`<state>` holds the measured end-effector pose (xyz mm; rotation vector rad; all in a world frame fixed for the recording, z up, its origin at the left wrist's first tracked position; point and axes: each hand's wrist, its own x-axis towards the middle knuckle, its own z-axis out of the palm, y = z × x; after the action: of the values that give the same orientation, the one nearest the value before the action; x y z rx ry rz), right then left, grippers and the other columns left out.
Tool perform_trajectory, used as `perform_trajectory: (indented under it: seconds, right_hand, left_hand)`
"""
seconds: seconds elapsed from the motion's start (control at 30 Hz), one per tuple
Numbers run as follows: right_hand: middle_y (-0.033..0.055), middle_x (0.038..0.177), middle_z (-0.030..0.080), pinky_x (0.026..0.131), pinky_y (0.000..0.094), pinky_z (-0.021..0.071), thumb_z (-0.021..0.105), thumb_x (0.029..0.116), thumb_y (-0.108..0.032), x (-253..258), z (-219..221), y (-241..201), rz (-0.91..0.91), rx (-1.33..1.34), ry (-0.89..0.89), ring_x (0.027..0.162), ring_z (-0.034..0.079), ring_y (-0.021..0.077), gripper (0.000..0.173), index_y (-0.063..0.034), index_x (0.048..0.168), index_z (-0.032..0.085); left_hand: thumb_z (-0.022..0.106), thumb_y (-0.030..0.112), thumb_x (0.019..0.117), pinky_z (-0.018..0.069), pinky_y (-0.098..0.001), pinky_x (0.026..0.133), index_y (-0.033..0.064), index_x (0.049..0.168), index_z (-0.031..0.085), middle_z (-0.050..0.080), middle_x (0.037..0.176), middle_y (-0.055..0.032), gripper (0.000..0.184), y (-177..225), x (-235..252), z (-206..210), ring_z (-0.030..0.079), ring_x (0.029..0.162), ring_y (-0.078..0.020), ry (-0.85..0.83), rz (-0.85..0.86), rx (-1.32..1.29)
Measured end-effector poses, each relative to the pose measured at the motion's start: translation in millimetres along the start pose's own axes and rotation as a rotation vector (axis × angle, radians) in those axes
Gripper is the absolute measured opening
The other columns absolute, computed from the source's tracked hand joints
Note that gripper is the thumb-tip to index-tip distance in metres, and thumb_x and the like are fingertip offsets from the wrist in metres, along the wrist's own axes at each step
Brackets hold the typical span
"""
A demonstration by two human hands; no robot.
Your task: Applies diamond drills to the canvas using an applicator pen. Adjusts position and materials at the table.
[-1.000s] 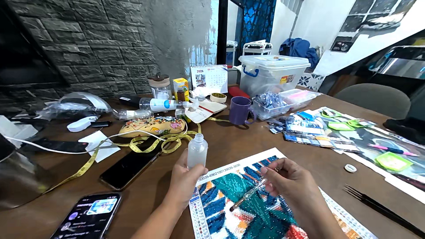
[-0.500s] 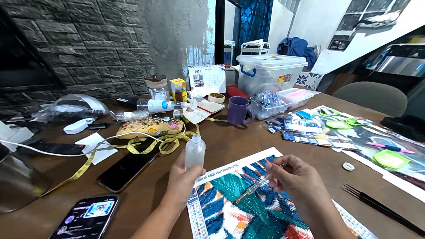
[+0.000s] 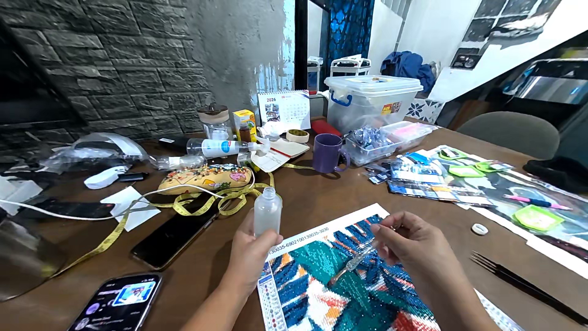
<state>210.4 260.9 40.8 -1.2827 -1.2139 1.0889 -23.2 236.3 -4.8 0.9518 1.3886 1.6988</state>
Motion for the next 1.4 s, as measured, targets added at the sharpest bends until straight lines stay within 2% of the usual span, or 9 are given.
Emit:
perform_trajectory:
  seconds: [0.13,0.47,0.57,0.67,0.87,1.0,1.13,1.23,1.4]
  right_hand:
    - [0.0043,0.066,0.066,0.049,0.0195,0.0536,0.070,0.0921,0.004,-3.4,5.1,0.4,0.032,-0.049,-0.062,0.051,0.063,0.0081,0.012,-0.0022,0.088,0.061]
    - [0.0045,0.065,0.066,0.048,0.0197,0.0525,0.070,0.0917,0.005,0.6,1.2,-0.7,0.043,-0.062,-0.034,0.050,0.062,0.0081,0.012,-0.0018,0.088,0.062]
    - [0.0037,0.065,0.066,0.049,0.0197,0.0523,0.064,0.0928,0.005,1.7,-4.2,3.8,-0.129,0.118,-0.012,0.052,0.062,0.0081,0.010,-0.0030,0.087,0.061]
    - [0.0011,0.070,0.070,0.054,0.0206,0.0573,0.060,0.0928,0.001,1.2,-9.9,-4.7,-0.361,0.296,0.029,0.057,0.066,0.0076,0.013,-0.0109,0.090,0.064]
    - [-0.0076,0.080,0.072,0.060,0.0205,0.0607,0.070,0.0945,-0.012,-10.6,-12.8,-43.5,-0.799,0.159,0.000,0.064,0.068,0.0047,0.013,-0.0242,0.100,0.067]
    - [-0.0104,0.080,0.070,0.060,0.0168,0.0581,0.072,0.0957,-0.020,-12.4,-6.4,-52.9,-0.903,0.012,-0.053,0.066,0.066,0.0018,0.011,-0.0262,0.103,0.066]
    - [-0.0099,0.080,0.070,0.059,0.0159,0.0568,0.070,0.0959,-0.018,-13.9,2.4,-58.1,-0.959,-0.083,-0.084,0.066,0.066,0.0007,0.011,-0.0239,0.103,0.065]
    - [-0.0096,0.081,0.069,0.059,0.0152,0.0572,0.070,0.0954,-0.017,-15.0,10.9,-58.9,-1.002,-0.167,-0.099,0.067,0.065,-0.0007,0.010,-0.0201,0.103,0.064]
    - [-0.0106,0.078,0.067,0.057,0.0102,0.0530,0.068,0.0951,-0.020,-12.9,20.5,-54.1,-1.011,-0.295,-0.123,0.065,0.062,-0.0059,0.006,-0.0172,0.100,0.064]
  left_hand:
    - [0.062,0.001,0.0677,0.0560,-0.0224,0.067,0.0038,0.116,0.061,0.070,0.094,-0.0034,0.048,-0.6,0.3,0.0,0.069,0.081,-0.0076,0.000,0.004,-0.006]
    - [0.063,0.003,0.0641,0.0561,-0.0213,0.066,0.0047,0.114,0.061,0.071,0.092,-0.0011,0.050,-0.6,-0.3,-0.4,0.069,0.079,-0.0061,-0.019,0.035,0.021]
    - [0.067,0.009,0.0640,0.0573,-0.0207,0.067,0.0059,0.118,0.063,0.071,0.093,0.0029,0.054,-4.2,-1.3,-3.2,0.069,0.080,-0.0028,-0.087,0.138,0.143]
    - [0.069,0.014,0.0668,0.0583,-0.0218,0.075,0.0047,0.117,0.067,0.072,0.099,0.0024,0.051,-9.3,-3.4,-5.0,0.069,0.088,-0.0007,-0.197,0.353,0.329]
    - [0.071,0.020,0.0692,0.0587,-0.0355,0.084,0.0060,0.116,0.070,0.072,0.108,-0.0047,0.049,-15.6,-2.0,-8.3,0.069,0.101,-0.0121,-0.286,0.524,0.514]
    - [0.071,0.020,0.0688,0.0574,-0.0402,0.087,0.0056,0.116,0.070,0.072,0.109,-0.0070,0.050,-14.1,-3.2,-7.5,0.068,0.104,-0.0170,-0.301,0.557,0.541]
    - [0.073,0.020,0.0689,0.0572,-0.0426,0.087,0.0054,0.116,0.070,0.072,0.108,-0.0083,0.050,-12.3,-3.4,-7.5,0.069,0.103,-0.0199,-0.315,0.581,0.556]
    - [0.073,0.029,0.0722,0.0571,-0.0434,0.086,0.0044,0.116,0.071,0.072,0.106,-0.0100,0.050,-13.0,-3.1,-7.4,0.069,0.101,-0.0220,-0.316,0.644,0.576]
    - [0.073,0.026,0.0714,0.0574,-0.0423,0.084,0.0064,0.113,0.071,0.072,0.104,-0.0086,0.046,-13.4,-4.6,-5.8,0.069,0.098,-0.0210,-0.306,0.669,0.581]
